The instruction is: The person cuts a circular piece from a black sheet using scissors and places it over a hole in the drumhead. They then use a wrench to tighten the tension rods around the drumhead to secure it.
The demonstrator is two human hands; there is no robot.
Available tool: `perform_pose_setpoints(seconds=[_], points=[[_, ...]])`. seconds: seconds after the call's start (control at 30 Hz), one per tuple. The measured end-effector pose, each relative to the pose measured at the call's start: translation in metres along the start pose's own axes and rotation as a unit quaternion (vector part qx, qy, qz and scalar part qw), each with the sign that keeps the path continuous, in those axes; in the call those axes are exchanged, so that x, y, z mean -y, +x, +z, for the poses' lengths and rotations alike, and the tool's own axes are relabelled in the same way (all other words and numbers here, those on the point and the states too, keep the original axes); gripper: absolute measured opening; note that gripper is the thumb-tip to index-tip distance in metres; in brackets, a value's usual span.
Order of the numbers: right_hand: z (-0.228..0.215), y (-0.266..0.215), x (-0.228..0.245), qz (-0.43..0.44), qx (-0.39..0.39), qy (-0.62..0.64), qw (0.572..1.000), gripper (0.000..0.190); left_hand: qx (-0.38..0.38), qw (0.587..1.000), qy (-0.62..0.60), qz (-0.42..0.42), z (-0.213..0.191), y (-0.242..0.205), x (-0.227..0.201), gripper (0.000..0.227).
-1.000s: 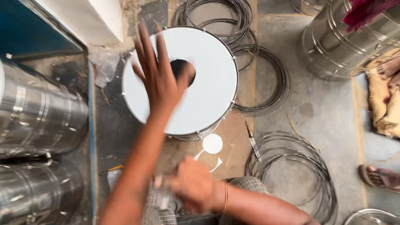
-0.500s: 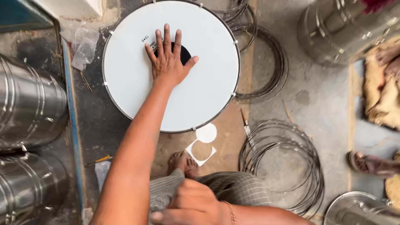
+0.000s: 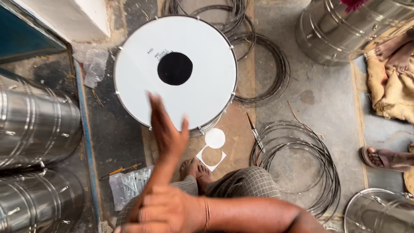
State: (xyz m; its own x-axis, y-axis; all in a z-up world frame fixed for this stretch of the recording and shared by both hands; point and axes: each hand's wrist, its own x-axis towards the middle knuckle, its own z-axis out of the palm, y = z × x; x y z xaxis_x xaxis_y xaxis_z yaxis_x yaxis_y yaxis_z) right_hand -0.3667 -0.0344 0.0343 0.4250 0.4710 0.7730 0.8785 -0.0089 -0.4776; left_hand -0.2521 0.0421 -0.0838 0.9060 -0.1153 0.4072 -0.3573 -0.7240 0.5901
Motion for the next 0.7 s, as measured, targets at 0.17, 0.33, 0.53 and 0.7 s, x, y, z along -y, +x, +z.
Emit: perform_pose_setpoints(seconds=[0.17, 0.33, 0.53, 0.7], points=[[0.032, -0.031, 0.013, -0.007, 0.043, 0.025, 0.999, 0.024, 0.277, 0.929, 0.238, -0.07, -0.006, -0.018, -0.014, 0.106], [0.091, -0.079, 0.024, 0.013, -0.037, -0.088, 0.995, 0.018, -0.043, 0.998, 0.006, -0.04, -0.014, -0.032, -0.009, 0.095], [0.077, -0.069, 0.027, 0.107, 0.058, 0.137, 0.983, 0.011, 0.258, 0.934, 0.219, -0.118, -0.021, -0.013, -0.007, 0.11], [-0.049, -0.012, 0.011, 0.198, -0.042, 0.114, 0.973, 0.018, 0.102, 0.984, 0.14, 0.025, -0.005, -0.016, 0.0, 0.105]])
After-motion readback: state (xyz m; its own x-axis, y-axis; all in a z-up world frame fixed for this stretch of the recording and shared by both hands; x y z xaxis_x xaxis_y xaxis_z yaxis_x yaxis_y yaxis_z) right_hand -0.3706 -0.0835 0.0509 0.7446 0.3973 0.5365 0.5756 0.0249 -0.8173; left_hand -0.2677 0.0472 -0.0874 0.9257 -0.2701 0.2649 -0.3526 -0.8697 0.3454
